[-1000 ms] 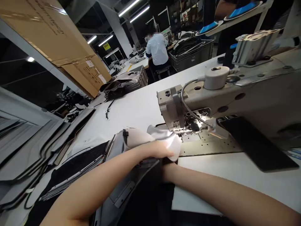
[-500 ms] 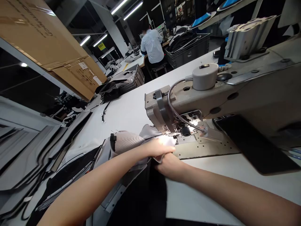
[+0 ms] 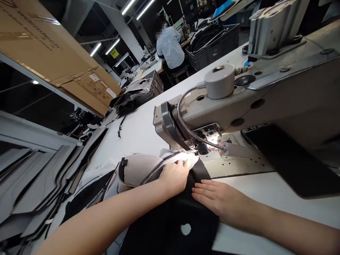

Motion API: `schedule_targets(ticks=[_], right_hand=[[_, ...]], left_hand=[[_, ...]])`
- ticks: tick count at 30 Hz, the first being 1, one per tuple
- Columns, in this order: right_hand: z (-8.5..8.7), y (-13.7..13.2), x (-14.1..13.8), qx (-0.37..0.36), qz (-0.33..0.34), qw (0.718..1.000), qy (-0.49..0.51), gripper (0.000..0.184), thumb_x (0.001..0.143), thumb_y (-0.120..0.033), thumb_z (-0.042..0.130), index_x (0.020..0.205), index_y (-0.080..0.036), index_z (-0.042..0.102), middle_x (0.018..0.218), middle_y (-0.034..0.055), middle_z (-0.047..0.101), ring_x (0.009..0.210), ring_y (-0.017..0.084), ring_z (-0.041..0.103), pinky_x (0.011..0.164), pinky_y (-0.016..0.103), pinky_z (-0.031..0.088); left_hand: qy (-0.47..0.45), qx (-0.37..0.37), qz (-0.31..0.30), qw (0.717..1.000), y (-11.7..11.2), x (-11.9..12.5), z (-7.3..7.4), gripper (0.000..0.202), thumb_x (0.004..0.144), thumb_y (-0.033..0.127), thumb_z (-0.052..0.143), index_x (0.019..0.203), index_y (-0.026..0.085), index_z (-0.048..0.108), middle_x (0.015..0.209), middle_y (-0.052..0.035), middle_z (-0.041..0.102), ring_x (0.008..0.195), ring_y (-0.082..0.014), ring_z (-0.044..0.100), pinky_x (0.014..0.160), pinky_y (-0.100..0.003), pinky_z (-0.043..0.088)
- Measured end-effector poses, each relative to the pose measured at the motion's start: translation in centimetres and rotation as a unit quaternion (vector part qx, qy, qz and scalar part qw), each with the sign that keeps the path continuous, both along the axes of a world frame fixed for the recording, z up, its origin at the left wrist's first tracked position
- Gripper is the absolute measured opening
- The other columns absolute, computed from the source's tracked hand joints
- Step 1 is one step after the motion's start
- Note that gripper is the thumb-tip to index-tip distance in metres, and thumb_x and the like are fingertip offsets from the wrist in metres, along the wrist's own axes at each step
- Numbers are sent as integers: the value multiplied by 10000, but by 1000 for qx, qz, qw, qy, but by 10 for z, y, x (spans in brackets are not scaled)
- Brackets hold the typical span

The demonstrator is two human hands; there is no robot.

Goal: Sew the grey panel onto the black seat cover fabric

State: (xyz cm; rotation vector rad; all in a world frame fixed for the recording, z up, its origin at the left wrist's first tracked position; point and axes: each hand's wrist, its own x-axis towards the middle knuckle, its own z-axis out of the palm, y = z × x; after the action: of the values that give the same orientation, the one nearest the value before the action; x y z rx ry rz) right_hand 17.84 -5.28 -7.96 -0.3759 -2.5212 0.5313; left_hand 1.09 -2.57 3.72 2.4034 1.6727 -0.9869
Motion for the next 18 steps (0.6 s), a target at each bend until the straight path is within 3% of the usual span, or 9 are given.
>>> schedule_targets(ticks=[4,6,12,18], right_hand=[[4,0,-5,26,-44,997,-49,545,782,-222,545,1309,-87,503,1415,194,388,1324,338,318,1087,499,293],[6,0,-9,33,-57,996,-59,559,766,-263,562,1292,-79,520,1412,213,380,1317,361,320,1074,511,306],[-6,-8,-25,133,-130,982,-43,442,815,-208,513,1225,-56,573,1299,229,509,1225,369,446,997,518,383],[-13,-8,-33,144,-137,979,-41,446,816,-219,529,1233,-64,566,1317,220,496,1231,370,435,1006,523,373]], left_hand=[[-22,-49,-6,999,7,-2,6,723,784,138,449,1456,117,183,848,-97,675,740,-272,653,618,-342,508],[-42,-84,-13,995,12,-3,11,759,792,151,436,1480,142,115,819,-79,679,719,-265,650,614,-333,501],[-61,-103,-44,992,23,-5,19,758,757,104,430,1475,174,199,1015,-121,659,797,-276,646,661,-333,498],[-51,-147,-25,988,25,3,17,736,777,123,451,1470,124,204,1000,-142,665,806,-287,644,669,-323,480]])
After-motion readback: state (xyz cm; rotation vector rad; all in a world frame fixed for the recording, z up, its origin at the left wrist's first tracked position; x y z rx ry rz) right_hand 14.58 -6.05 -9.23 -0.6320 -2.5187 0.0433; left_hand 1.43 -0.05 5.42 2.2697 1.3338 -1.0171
